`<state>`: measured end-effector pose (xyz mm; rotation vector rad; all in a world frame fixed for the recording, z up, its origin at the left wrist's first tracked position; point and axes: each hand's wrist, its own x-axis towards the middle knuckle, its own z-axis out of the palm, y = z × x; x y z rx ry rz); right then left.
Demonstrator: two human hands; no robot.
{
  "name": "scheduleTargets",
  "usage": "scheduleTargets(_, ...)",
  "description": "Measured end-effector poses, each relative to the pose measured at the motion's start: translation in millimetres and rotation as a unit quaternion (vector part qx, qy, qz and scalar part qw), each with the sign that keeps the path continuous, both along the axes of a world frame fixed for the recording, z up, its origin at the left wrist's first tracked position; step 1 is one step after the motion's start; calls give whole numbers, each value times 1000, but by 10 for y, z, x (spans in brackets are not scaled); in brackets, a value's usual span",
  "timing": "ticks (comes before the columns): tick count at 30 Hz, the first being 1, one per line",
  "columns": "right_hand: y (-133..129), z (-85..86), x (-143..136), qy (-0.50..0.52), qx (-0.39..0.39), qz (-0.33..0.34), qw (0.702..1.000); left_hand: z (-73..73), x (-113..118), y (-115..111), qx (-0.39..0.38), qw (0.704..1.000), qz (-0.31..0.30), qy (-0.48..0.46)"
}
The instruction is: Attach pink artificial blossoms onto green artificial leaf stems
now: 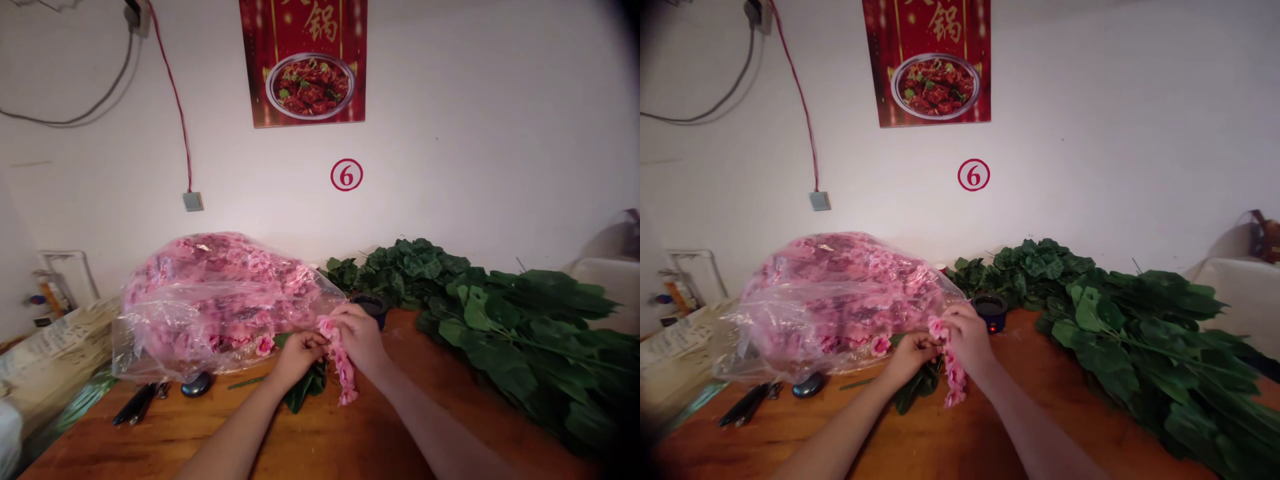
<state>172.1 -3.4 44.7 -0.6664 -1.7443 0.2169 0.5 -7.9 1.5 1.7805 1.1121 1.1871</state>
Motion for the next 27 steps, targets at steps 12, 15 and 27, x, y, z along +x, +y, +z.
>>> scheduleTargets(12, 687, -64, 779, 264, -76, -192, 942, -63, -48, 69, 6, 998, 49, 50)
scheduleTargets(15, 699, -80, 831, 207, -90, -240, 944, -40, -52, 60, 48, 993, 69, 82)
scheduleTargets(27, 691, -83, 885, 112, -195, -286, 931, 114, -42, -76, 180, 968, 89, 153)
